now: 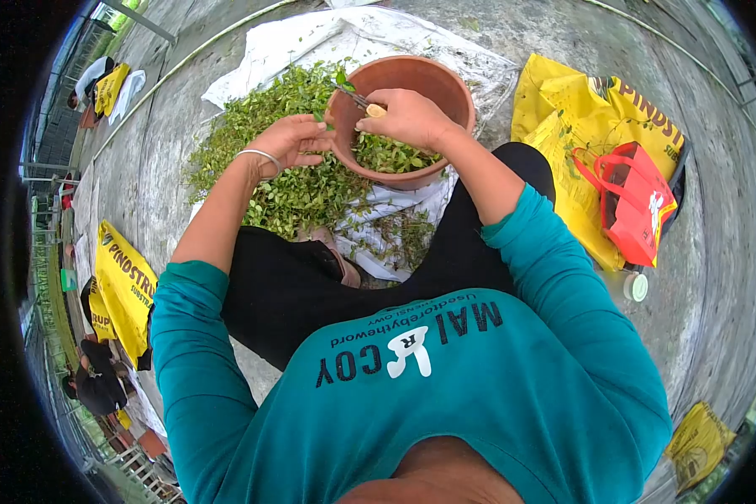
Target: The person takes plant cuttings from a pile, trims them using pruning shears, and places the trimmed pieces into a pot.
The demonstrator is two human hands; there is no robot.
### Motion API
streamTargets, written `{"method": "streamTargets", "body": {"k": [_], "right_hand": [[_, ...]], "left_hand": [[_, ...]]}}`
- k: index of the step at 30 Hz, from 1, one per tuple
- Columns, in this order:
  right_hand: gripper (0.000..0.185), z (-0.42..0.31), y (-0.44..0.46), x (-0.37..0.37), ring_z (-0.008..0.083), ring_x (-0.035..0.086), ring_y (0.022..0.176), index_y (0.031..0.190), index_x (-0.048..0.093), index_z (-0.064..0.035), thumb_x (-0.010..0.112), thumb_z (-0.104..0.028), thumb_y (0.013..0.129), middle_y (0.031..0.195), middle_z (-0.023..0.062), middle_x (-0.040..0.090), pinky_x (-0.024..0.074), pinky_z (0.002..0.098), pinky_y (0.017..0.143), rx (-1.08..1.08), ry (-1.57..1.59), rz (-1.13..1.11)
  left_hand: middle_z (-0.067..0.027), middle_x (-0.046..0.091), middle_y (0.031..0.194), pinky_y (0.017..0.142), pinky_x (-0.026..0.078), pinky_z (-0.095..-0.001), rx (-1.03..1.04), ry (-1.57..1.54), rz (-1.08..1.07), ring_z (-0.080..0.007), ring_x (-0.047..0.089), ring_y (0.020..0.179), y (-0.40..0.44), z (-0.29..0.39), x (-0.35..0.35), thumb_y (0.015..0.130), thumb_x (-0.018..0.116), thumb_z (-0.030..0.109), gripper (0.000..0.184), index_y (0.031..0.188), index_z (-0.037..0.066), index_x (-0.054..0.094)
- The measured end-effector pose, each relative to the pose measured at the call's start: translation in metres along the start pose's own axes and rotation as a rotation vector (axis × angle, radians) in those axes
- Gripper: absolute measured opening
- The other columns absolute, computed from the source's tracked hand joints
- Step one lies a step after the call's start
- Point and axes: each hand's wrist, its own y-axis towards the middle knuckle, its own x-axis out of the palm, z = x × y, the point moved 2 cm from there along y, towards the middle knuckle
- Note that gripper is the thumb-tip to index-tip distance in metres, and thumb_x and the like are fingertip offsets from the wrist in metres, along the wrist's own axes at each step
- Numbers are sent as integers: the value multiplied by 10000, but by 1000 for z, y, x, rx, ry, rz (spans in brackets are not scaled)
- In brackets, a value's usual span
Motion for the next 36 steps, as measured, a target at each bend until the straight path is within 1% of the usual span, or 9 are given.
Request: {"method": "streamTargets", "body": {"k": [6,10,11,15,21,25,26,30,36], "right_hand": [[435,7,-2,-1,231,588,809,1094,614,-20,645,-331,792,959,95,648,454,315,735,-27,-79,61],[449,7,-2,-6,246,603,842,1109,619,-28,636,-347,794,1007,97,656,461,314,754,7,-151,52],[449,8,-2,-7,246,603,842,1109,619,-28,636,-347,794,1007,97,656,461,314,754,8,-151,51],[424,12,-3,-11,244,605,734,1000,647,-54,614,-421,790,858,93,664,453,351,672,127,-165,51],[410,33,-2,-16,237,595,727,993,645,-55,607,-411,793,854,91,656,445,347,667,195,-228,100],[410,32,-4,-8,240,590,739,1017,641,-49,601,-394,800,885,94,658,445,345,683,63,-147,-73],[410,31,-4,-6,240,590,739,1017,641,-49,601,-394,800,885,94,658,445,345,683,62,-147,-74],[412,21,-1,4,242,588,753,1030,636,-35,606,-376,801,917,100,661,449,349,707,-60,56,-25],[421,3,6,8,236,589,758,1060,630,-20,614,-352,802,937,104,662,454,351,715,-121,98,-61]], "left_hand": [[-36,653,934,664,496,-210,-39,-43,-20,-83,594,729,1,9,11,901,590,208,216,1046,48,607],[-30,645,897,598,483,-183,-18,31,-7,-62,568,684,14,1,9,928,556,199,201,1049,46,607],[-30,645,897,598,483,-183,-20,30,-8,-62,568,684,16,1,9,928,556,199,201,1049,46,607],[-19,633,870,586,476,-185,-19,154,75,-54,545,658,24,2,11,953,513,194,201,1052,48,610],[7,602,780,579,485,-183,33,139,113,-48,533,596,25,5,13,960,521,189,200,1085,58,603],[7,600,791,601,488,-186,66,35,107,-52,539,613,22,3,10,967,504,193,205,1093,61,597],[7,600,791,601,488,-186,66,34,108,-52,539,613,21,3,10,967,504,193,205,1093,61,597],[0,600,811,631,497,-204,52,-10,70,-63,545,639,12,4,12,971,491,190,210,1105,61,589],[-8,599,821,651,509,-230,9,-22,13,-80,554,660,-2,-4,6,972,488,194,206,1102,66,583]]}}
